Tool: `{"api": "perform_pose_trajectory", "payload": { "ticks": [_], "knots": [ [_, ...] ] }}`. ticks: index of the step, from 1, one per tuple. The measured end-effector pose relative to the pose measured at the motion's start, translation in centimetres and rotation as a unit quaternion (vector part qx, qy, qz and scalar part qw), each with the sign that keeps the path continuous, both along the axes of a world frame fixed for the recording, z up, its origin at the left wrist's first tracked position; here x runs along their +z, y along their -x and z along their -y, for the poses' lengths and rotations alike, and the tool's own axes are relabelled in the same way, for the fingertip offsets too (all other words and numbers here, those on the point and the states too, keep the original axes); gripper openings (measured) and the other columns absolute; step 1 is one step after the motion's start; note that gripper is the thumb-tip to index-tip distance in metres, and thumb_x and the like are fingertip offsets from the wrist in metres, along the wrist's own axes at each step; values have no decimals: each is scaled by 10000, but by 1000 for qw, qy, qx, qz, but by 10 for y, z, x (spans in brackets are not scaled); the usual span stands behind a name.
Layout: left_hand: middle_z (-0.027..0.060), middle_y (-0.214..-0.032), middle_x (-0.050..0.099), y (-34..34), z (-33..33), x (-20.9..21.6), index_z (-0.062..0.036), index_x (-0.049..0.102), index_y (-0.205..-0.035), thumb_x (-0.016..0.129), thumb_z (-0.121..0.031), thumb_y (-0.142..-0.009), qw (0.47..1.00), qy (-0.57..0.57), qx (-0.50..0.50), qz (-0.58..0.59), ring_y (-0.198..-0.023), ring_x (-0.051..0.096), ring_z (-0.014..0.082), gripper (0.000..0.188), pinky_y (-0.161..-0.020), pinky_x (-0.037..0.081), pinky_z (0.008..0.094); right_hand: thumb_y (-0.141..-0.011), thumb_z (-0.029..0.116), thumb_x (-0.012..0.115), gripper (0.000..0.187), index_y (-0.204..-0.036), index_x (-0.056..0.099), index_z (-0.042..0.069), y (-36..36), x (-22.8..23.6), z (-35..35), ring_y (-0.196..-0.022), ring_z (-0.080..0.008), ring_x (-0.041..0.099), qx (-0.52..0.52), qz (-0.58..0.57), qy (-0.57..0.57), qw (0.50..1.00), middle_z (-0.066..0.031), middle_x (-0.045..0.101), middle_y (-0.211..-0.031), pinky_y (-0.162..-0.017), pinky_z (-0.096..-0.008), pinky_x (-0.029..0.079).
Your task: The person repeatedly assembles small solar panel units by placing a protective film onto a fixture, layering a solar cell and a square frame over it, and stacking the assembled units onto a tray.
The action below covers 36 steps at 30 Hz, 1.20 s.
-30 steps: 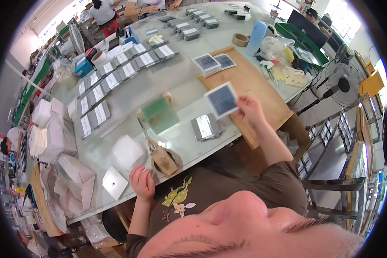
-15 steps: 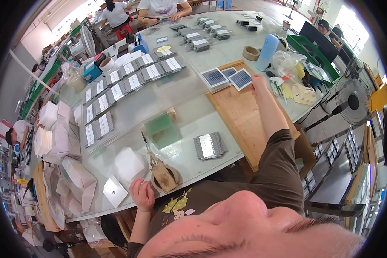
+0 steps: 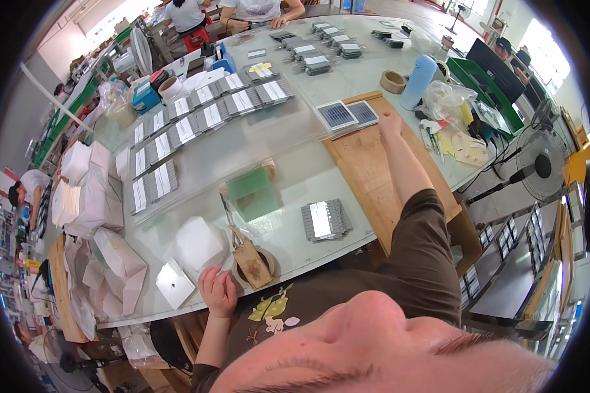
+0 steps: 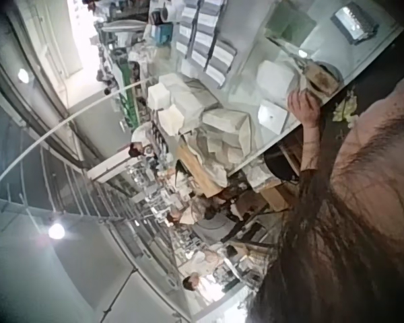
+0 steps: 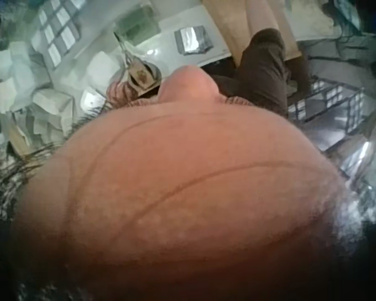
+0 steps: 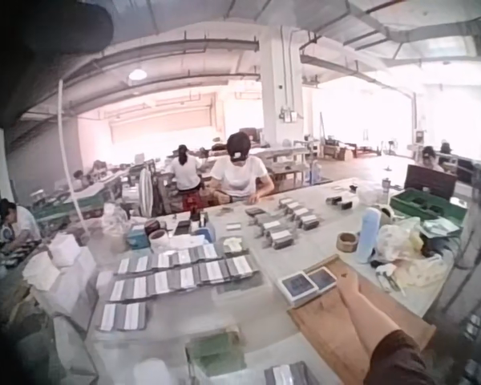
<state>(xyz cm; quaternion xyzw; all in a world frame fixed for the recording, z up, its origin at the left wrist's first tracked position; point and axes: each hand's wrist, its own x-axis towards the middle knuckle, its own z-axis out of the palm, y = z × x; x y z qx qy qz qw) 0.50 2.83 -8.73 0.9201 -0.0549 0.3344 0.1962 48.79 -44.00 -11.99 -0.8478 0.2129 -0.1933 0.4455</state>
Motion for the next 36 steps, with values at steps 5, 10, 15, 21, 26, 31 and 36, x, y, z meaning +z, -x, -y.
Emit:
{"api": "perform_pose_trajectory", "payload": {
  "ticks": [5,10,15,21,26,31,36],
  "knots": [
    [110,-1036,614,0,-1,4,-45,645,-903,656,-34,-748,1000,9,-2,11,-998,558,331,156,-868,443,403,-841,136,626,163,-944,683,23,69,33,-38,-848,-227,657,95,143,55,984,-164,679,-940,-730,-324,494],
    [101,-1022,620,-1,-8,3,-44,644,-899,669,-22,-728,1000,24,-8,18,-989,564,322,175,-864,449,392,-836,136,677,204,-1018,639,52,193,102,-158,-717,-116,573,420,187,66,886,-58,601,-941,-647,-259,482],
    [92,-993,628,0,-10,4,-45,643,-887,678,-17,-713,999,33,-7,32,-983,573,312,179,-858,457,388,-772,265,733,339,-1033,627,76,254,116,-240,-798,-257,625,513,256,283,769,-91,597,-972,-680,-368,526],
    [95,-973,629,1,-11,4,-45,640,-876,668,-11,-716,999,42,-1,27,-980,573,327,166,-850,461,398,-743,190,749,299,-985,630,60,232,93,-259,-792,-259,619,533,313,302,726,-85,612,-928,-649,-334,527],
    [89,-959,633,-2,-13,4,-54,641,-878,676,-21,-714,997,64,-37,33,-962,576,316,171,-844,464,396,-817,108,702,195,-989,633,48,224,111,-260,-688,-139,588,527,134,62,837,-48,612,-840,-603,-255,488],
    [84,-956,634,7,-15,2,-57,644,-877,678,-17,-710,996,69,-33,45,-966,573,315,176,-849,463,395,-874,85,642,72,-928,646,38,218,132,-264,-611,-81,546,472,62,-179,861,-19,599,-727,-547,-225,447],
    [72,-978,635,10,-18,13,-43,635,-925,666,-38,-743,996,66,-39,43,-979,569,270,185,-821,464,362,-894,53,616,100,-971,619,-11,264,143,-266,-598,-92,542,486,-72,-330,806,-27,592,-760,-516,-233,441]
  ]
}}
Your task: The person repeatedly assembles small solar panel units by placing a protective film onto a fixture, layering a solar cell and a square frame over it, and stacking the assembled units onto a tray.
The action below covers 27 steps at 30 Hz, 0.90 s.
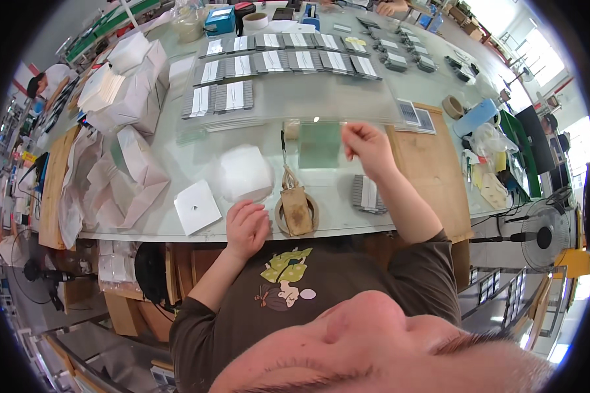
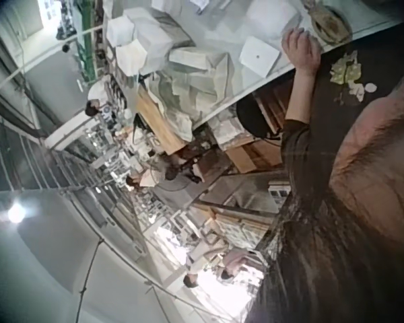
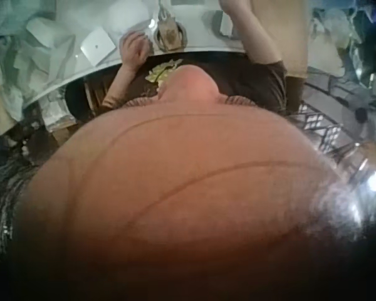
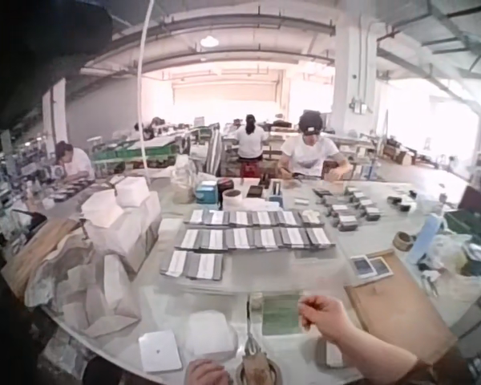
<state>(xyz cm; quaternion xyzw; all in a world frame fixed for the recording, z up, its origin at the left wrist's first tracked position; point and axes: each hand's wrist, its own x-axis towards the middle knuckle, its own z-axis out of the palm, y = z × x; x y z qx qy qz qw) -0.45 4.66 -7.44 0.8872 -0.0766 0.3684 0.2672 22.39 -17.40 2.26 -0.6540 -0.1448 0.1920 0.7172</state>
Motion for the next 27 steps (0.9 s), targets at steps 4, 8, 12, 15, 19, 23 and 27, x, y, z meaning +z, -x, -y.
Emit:
{"api": "perform_pose_trajectory", "payload": {
  "ticks": [4,8,12,15,19,23,27],
  "knots": [
    [63,-917,648,0,17,30,-22,624,-967,627,-65,-840,915,368,-37,-162,-870,591,170,134,-709,477,290,-888,40,619,103,-976,620,-12,54,-9,3,-593,-96,545,64,-108,-19,992,-40,596,-768,-505,-231,443],
    [63,-765,648,-3,25,39,15,612,-964,558,-82,-938,793,524,-142,-277,-627,561,74,114,-563,458,202,-851,8,654,162,-1006,614,-14,80,-21,4,-590,-77,532,85,-111,-13,990,-34,588,-774,-499,-210,437],
    [40,-745,652,2,33,37,4,620,-910,601,-120,-921,796,528,-125,-268,-600,544,53,126,-544,444,192,-824,27,688,221,-1029,615,-13,94,-27,4,-615,-41,517,65,61,68,994,-9,578,-755,-518,-191,428],
    [46,-745,653,8,38,35,1,621,-904,602,-120,-922,801,527,-126,-257,-595,545,57,124,-540,442,193,-830,63,689,265,-1074,610,-4,99,-39,3,-619,-32,511,31,120,118,985,1,578,-748,-525,-190,423],
    [61,-742,654,13,30,41,-6,620,-897,602,-125,-923,736,591,-119,-307,-583,546,75,124,-543,439,200,-905,58,592,203,-1094,609,-11,102,-33,11,-556,-51,524,43,-104,-8,994,-45,622,-786,-476,-189,398],
    [69,-729,649,17,31,44,-6,616,-893,603,-134,-923,679,650,-99,-328,-570,542,91,132,-537,427,201,-960,141,523,231,-1100,607,-22,103,-26,23,-515,-58,507,37,-187,-71,979,-70,644,-807,-455,-184,374],
    [69,-713,642,14,30,37,-15,615,-884,601,-155,-927,666,651,-104,-350,-562,536,95,147,-515,399,195,-958,173,530,255,-1097,604,-27,99,-33,26,-490,-53,486,61,-172,-25,983,-79,650,-783,-437,-175,346]
  ]
}}
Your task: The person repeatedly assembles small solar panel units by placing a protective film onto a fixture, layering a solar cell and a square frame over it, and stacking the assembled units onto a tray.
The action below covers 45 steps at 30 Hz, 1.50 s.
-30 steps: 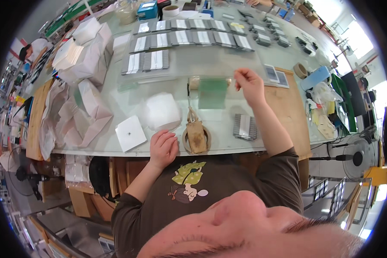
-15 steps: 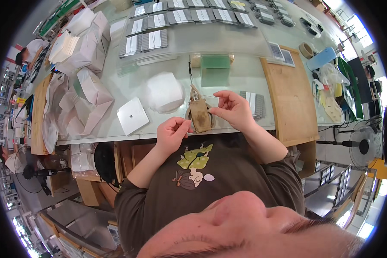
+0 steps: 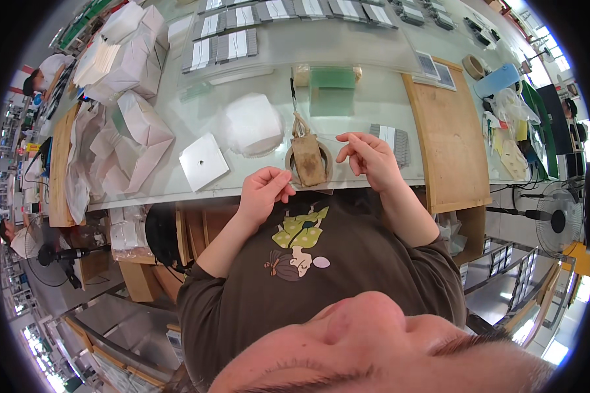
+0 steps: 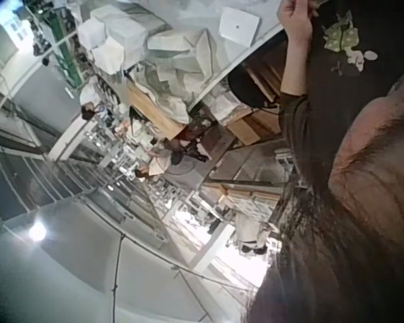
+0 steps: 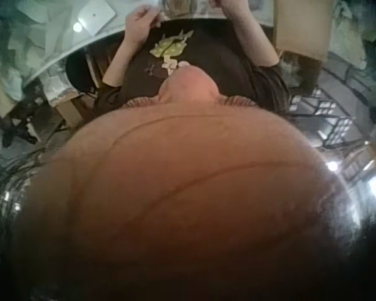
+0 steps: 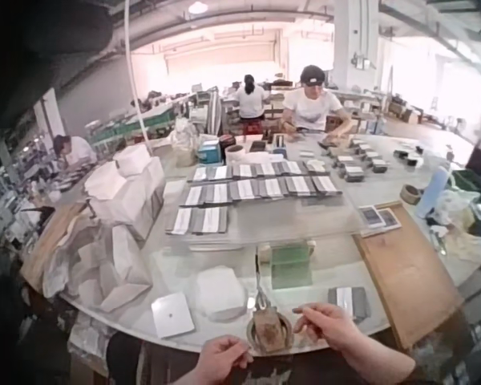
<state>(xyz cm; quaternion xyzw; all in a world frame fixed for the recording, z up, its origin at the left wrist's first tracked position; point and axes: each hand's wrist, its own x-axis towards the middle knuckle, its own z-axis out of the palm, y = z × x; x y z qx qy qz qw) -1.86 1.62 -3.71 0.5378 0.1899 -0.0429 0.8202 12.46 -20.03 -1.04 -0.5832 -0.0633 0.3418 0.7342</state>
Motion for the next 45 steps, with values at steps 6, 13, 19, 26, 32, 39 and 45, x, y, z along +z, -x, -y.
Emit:
{"api": "perform_pose_trajectory", "payload": {
  "ticks": [6,13,19,26,32,39,45],
  "knots": [
    [56,-716,641,-8,-1,-7,-28,621,-883,598,-183,-933,999,15,-14,-26,-563,529,78,165,-509,387,192,-919,149,591,173,-1005,598,-2,0,-16,3,-475,-48,481,62,11,78,995,-56,631,-717,-428,-169,337],
    [31,-845,642,-11,-10,-16,-34,624,-1054,595,-194,-936,993,-33,102,55,-615,521,57,201,-535,389,173,-909,118,587,115,-973,567,25,9,-29,8,-468,-60,502,72,-39,70,994,-42,620,-694,-400,-159,319],
    [105,-904,648,-38,-64,-8,-5,598,-1074,662,-160,-839,603,-721,210,269,-733,601,247,289,-676,476,369,-898,109,596,316,-1172,483,-2,29,-38,-1,-473,-75,507,15,25,126,992,-47,619,-683,-435,-187,366],
    [123,-989,654,-46,-119,-22,-30,641,-1000,629,-223,-855,717,-693,59,33,-829,615,304,242,-739,496,381,-883,81,623,476,-1303,418,-7,30,-47,-1,-498,-59,491,38,68,156,985,-34,606,-675,-458,-192,386],
    [120,-983,656,-46,-115,-20,-47,649,-1001,605,-213,-866,758,-646,85,28,-828,622,273,218,-714,498,360,-893,79,617,491,-1332,413,-3,29,-46,-1,-511,-51,486,45,58,150,986,-30,601,-681,-463,-185,388],
    [122,-959,657,-46,-113,-23,-48,647,-976,608,-200,-863,762,-642,79,16,-802,625,266,194,-714,496,348,-897,109,623,500,-1342,421,10,29,-47,1,-553,-46,500,53,57,144,987,-24,606,-686,-482,-194,401],
    [134,-928,651,-43,-124,-30,-39,639,-948,605,-186,-872,787,-612,69,30,-806,625,278,169,-722,488,356,-910,124,607,472,-1335,436,9,30,-50,5,-551,-43,499,60,72,140,986,-26,609,-692,-481,-196,401]
  ]
}}
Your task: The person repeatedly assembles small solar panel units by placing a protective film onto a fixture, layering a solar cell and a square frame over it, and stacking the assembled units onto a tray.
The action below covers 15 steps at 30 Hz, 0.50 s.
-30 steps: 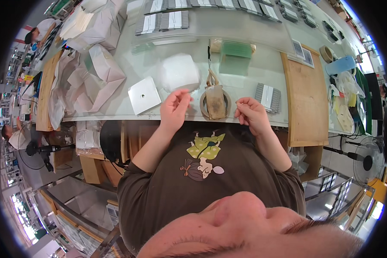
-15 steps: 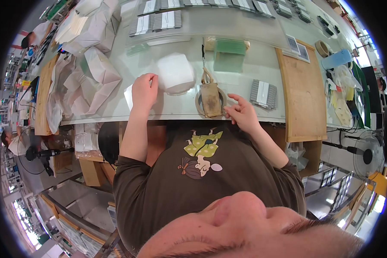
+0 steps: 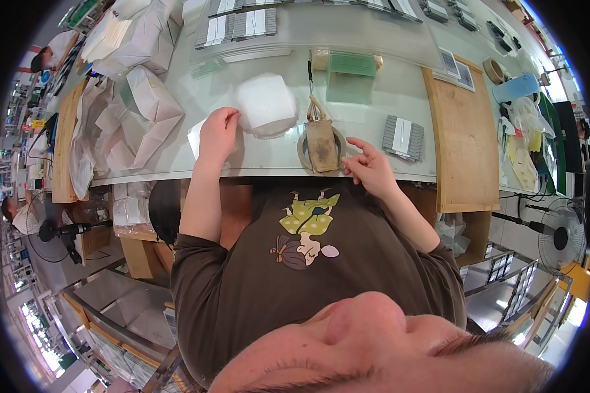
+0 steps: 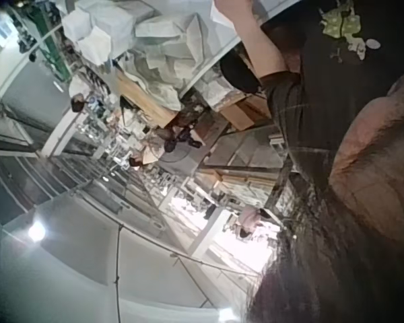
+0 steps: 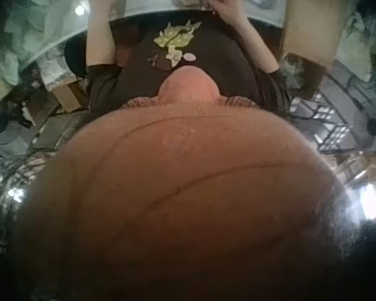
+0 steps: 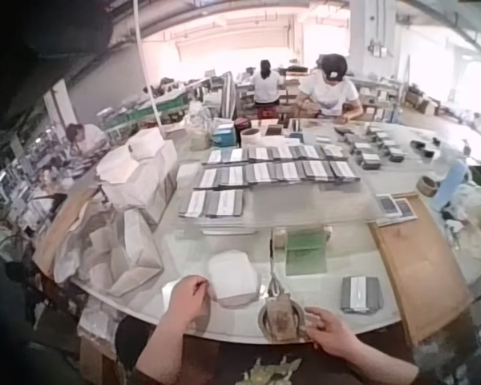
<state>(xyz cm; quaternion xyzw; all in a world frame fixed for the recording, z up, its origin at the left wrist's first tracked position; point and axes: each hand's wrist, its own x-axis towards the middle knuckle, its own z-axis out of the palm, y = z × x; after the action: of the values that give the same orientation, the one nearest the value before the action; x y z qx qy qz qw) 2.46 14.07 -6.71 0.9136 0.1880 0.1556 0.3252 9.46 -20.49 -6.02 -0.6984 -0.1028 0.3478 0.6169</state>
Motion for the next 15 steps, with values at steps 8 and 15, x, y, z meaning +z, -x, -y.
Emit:
{"api": "perform_pose_trajectory", "payload": {
  "ticks": [8,15],
  "knots": [
    [103,-954,657,4,-6,18,-23,593,-989,543,-156,-939,988,84,108,77,-848,638,206,151,-731,494,311,-971,136,497,330,-1279,492,18,-16,1,10,-505,-45,461,-85,-3,-16,996,-41,605,-739,-483,-173,367],
    [156,-1080,631,12,50,70,-46,501,-1069,483,-118,-969,763,611,13,210,-954,654,302,125,-765,562,419,-965,130,505,338,-1275,482,-3,-7,6,6,-634,-82,570,-87,52,-102,990,-67,630,-838,-515,-190,434]
  ]
}}
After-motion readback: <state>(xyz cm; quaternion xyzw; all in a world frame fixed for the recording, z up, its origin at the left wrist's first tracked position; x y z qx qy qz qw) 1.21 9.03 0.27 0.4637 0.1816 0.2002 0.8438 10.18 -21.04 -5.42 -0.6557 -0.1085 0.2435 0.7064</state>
